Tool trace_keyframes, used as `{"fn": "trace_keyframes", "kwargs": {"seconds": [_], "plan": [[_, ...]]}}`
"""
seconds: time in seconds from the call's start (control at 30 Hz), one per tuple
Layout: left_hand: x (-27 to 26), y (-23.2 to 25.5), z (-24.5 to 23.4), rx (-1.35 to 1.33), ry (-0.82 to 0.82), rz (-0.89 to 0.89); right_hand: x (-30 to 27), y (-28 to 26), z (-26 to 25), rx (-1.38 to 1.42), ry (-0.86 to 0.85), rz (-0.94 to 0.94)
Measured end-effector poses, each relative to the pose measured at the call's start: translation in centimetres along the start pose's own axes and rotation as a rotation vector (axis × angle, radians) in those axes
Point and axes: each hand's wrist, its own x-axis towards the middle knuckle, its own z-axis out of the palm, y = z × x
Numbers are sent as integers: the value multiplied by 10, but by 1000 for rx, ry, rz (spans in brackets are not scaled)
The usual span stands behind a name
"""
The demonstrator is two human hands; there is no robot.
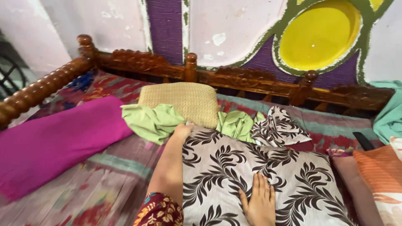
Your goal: The person folds a patterned pillowcase on a bed, then places it on a stack of other bedding. The person then folds a second pillowcase and places it on the same stack.
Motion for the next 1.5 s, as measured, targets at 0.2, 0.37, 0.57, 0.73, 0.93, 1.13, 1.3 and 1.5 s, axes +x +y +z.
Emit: {"fn": "trace_keyframes", "kwargs": {"seconds": [0.2, 0.37, 0.57, 0.73, 0.93, 1.13, 1.3, 1.5], "plan": [[47, 19, -5, 466, 113, 44, 0, 3, 17, 65, 167, -68], [36, 23, -5, 400, 204, 126, 3, 4, 23, 37, 136, -57], [-71, 67, -2, 788, -92, 142, 0, 0, 20, 7, 71, -18], [-200, 80, 17, 1116, -216, 446, 4, -3, 3, -64, -90, 17], [-315, 41, 46, 958, -103, 729, 6, -11, -19, -99, -187, 54], [-360, 56, 22, 937, -167, 582, 7, -10, -45, -39, -265, 55], [-373, 56, 6, 930, -74, 487, -9, 8, -81, -84, -398, 99], [-360, 45, -14, 906, -34, 351, -30, 77, -125, -151, -347, 260]]}}
